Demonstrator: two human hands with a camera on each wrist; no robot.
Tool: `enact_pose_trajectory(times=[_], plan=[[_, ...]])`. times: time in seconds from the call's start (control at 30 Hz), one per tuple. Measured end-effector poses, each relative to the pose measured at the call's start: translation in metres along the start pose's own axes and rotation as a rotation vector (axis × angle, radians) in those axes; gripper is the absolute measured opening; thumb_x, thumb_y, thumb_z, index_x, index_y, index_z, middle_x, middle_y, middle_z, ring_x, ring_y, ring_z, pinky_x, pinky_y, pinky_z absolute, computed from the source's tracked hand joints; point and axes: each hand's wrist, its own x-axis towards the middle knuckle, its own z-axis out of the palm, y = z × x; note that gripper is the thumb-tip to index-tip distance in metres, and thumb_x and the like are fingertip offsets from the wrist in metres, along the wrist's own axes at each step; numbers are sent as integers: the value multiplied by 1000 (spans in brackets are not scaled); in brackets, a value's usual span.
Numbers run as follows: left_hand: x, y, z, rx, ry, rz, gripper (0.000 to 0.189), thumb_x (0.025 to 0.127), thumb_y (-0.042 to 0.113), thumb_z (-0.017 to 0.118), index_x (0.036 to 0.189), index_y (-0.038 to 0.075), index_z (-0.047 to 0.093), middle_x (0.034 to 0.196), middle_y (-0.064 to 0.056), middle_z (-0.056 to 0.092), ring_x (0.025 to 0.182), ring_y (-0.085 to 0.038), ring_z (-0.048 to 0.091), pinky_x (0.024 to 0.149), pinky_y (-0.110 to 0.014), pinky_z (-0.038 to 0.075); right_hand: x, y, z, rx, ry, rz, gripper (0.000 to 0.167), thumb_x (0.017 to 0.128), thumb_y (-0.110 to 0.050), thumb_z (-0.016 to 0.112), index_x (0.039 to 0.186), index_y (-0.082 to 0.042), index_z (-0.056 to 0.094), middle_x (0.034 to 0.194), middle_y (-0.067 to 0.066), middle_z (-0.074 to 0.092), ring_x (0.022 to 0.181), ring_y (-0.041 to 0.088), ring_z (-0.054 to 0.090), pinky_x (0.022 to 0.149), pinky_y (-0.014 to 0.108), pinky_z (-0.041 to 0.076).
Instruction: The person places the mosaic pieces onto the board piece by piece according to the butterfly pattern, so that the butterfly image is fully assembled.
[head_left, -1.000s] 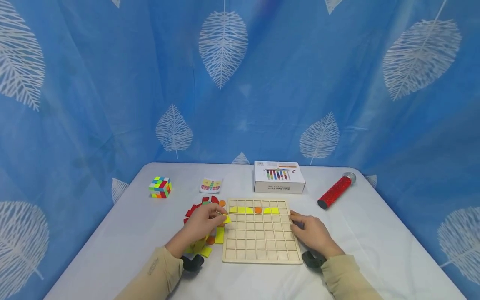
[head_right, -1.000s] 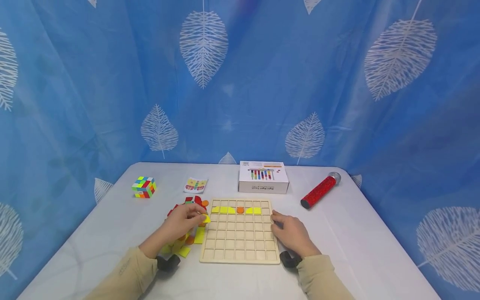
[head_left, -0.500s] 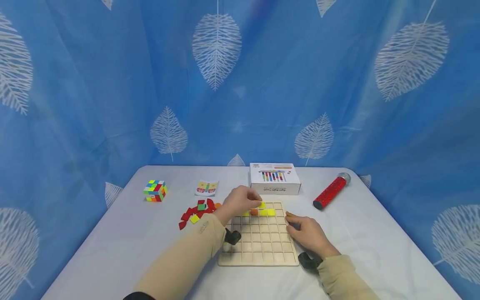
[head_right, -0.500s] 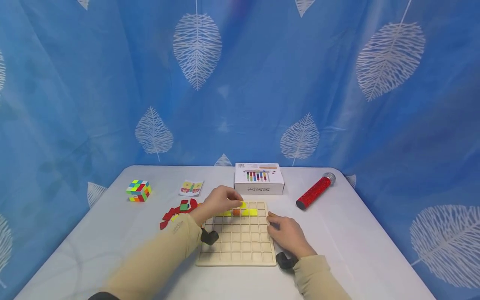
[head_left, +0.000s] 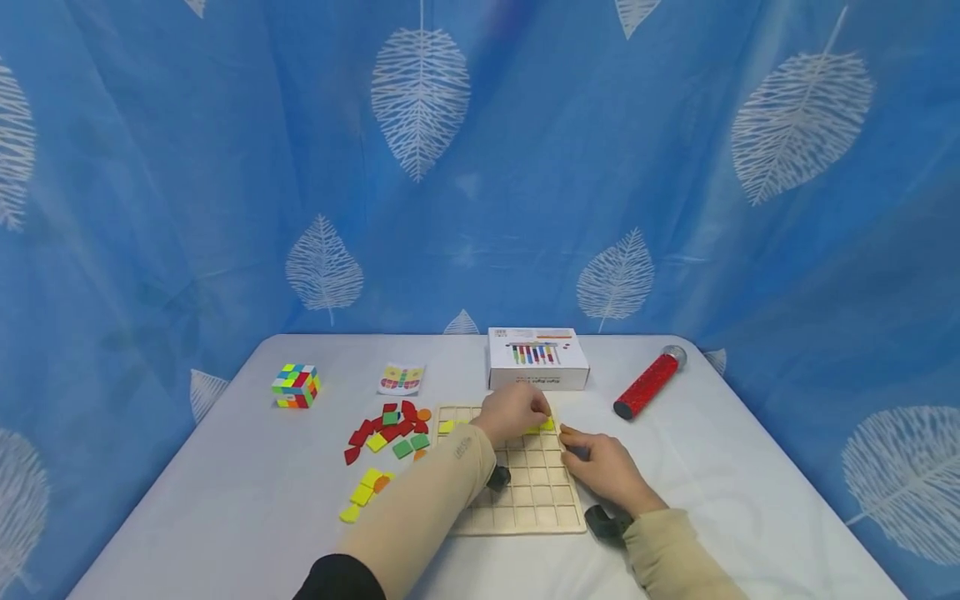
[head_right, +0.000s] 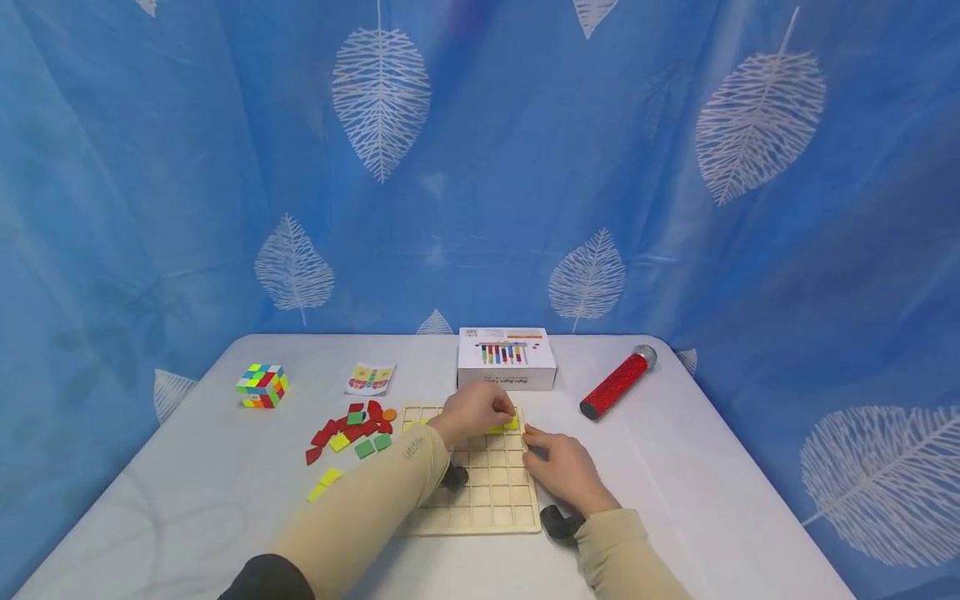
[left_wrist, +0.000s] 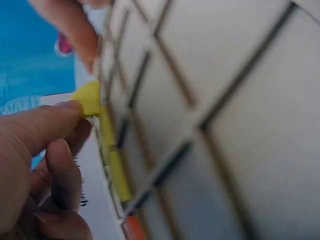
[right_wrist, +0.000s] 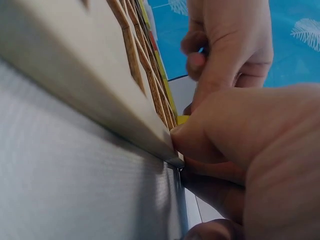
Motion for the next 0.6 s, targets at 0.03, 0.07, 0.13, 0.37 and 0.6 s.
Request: enact_pose_trajectory(times=[0.03,0.07,0.13,0.37,0.6], plan=[[0,0,2,6,-4,1,6,95,25,75,95,24,81,92,13,73,80,-3,63,74,-28,53,0,0,0,-1,-2,1,38,94,-15,69,130,-4,70,144,5,63,139,33,53,112,54,42],[0,0,3,12,-7,0,6,94,25,75,95,24,81,91,13,73,78,-2,62,73,-27,53,0,-1,0,2,-5,5,38,94,-15,70,131,-5,70,144,5,62,140,33,52,112,53,42],[0,0,4,22,-9,-7,6,94,26,76,94,25,81,90,14,73,74,-1,60,71,-27,52,0,-2,0,2,-4,5,39,94,-16,70,131,-5,70,144,5,62,139,33,53,112,53,42],[1,5,2,118,-30,-24,8,95,28,75,96,27,83,93,15,74,78,-3,60,74,-29,53,0,-2,-2,-6,2,1,38,94,-15,70,130,-4,70,143,6,63,138,34,54,111,54,43],[4,8,4,259,-49,-16,11,94,27,74,90,30,84,88,17,70,75,-5,56,67,-29,51,0,-2,1,-9,15,-7,37,93,-15,70,128,-4,72,142,5,64,137,33,55,111,53,43]])
